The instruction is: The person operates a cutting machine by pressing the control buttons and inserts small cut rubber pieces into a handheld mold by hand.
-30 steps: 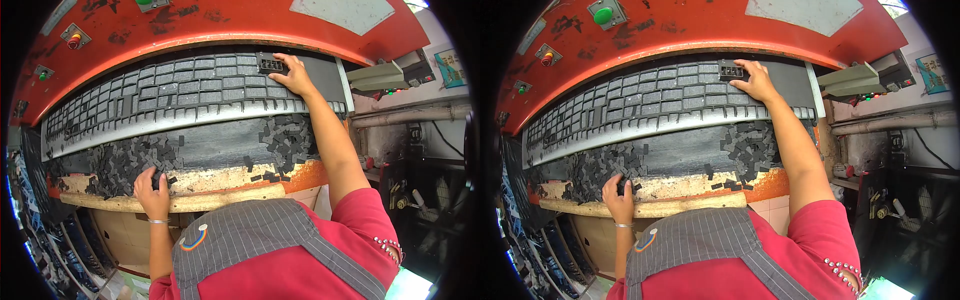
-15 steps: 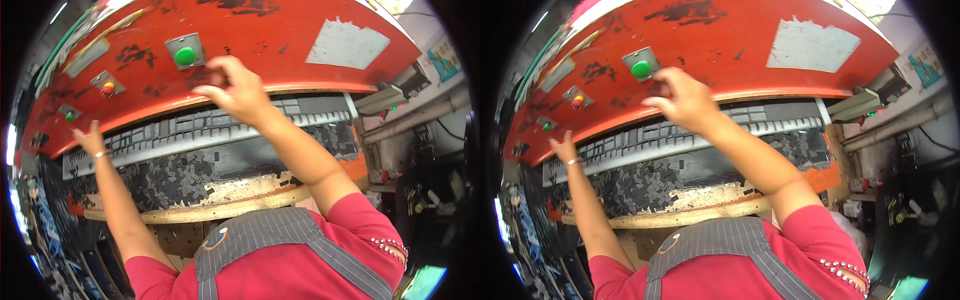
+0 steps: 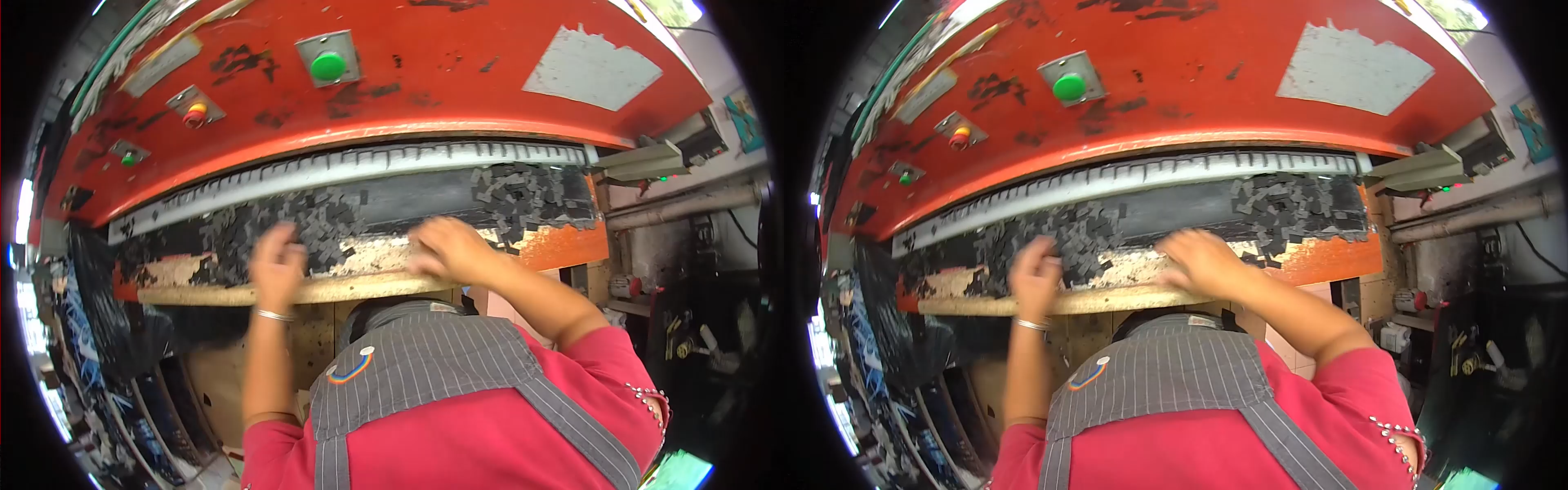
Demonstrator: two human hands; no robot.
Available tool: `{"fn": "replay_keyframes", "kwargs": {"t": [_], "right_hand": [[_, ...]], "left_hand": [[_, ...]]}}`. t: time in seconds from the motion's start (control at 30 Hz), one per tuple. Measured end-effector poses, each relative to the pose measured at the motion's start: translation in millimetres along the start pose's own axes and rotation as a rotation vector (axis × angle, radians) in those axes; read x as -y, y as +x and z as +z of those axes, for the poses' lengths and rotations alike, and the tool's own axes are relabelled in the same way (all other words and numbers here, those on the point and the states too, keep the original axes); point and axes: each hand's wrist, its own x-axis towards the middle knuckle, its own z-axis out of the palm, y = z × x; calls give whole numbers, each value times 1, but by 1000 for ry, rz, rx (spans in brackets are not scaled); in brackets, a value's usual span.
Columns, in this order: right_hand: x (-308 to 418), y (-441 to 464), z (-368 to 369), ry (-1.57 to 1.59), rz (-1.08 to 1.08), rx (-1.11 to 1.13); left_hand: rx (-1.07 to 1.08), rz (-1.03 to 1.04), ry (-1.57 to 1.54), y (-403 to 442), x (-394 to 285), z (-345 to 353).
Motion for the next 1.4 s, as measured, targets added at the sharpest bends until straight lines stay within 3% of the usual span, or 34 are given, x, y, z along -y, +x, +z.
{"fn": "replay_keyframes", "kwargs": {"t": [0.07, 0.13, 0.23, 0.37, 0.5, 0.53, 0.57, 0.6, 0.67, 0.7, 0.77, 0.83, 0.9, 0.97, 1.07, 1.13, 1.17, 1.2, 1.23, 1.27, 1.3, 1.33, 1.4], "right_hand": [[18, -49, 5, -40, 93, 93], [18, -75, 19, -187, 200, 99], [24, -71, 24, -231, 251, 52], [21, -71, 16, -178, 240, 77], [-11, -50, -32, 52, 147, 420], [-15, -26, -62, 163, 436, 595], [-44, -20, -71, 153, 384, 298], [-63, 0, -89, -16, 443, 144], [-147, 29, -100, -287, 348, -255], [-194, 43, -107, -381, 279, -288], [-238, 64, -109, -532, 401, -333], [-263, 74, -99, -428, 424, -341], [-279, 76, -93, -434, 332, -158], [-261, 76, -89, -451, 396, -248], [-250, 77, -95, -420, 265, -284], [-218, 63, -87, -331, 200, -408], [-197, 53, -81, -182, 267, -394], [-170, 45, -80, 106, 479, -229], [-156, 31, -65, 342, 463, -189], [-119, 25, -67, 761, 785, -6], [-104, 17, -53, 1005, 838, 44], [-80, 14, -53, 1138, 934, 138], [-44, 7, -35, 1382, 1102, 139]], "left_hand": [[181, 187, -56, -44, -38, 47], [259, 207, -133, -66, -79, 74], [247, 257, 112, -74, -97, 92], [158, 292, 115, -72, -100, 100], [139, 287, 142, -62, -101, 105], [113, 296, 152, -60, -101, 108], [115, 284, 167, -60, -101, 109], [121, 272, 185, -59, -102, 109], [124, 248, 219, -56, -104, 111], [145, 221, 230, -55, -105, 111], [175, 166, 246, -54, -108, 112], [160, 144, 267, -53, -113, 109], [157, 124, 294, -51, -117, 111], [168, 119, 324, -51, -119, 112], [199, 119, 297, -49, -122, 110], [190, 84, 201, -44, -126, 109], [186, 58, 154, -43, -127, 109], [270, 40, 119, -45, -121, 105], [244, 103, 73, -40, -122, 106], [221, 166, 27, -34, -123, 107], [199, 226, -20, -30, -122, 108], [311, 173, -89, -29, -119, 108], [323, 125, -270, -22, -127, 109]]}}
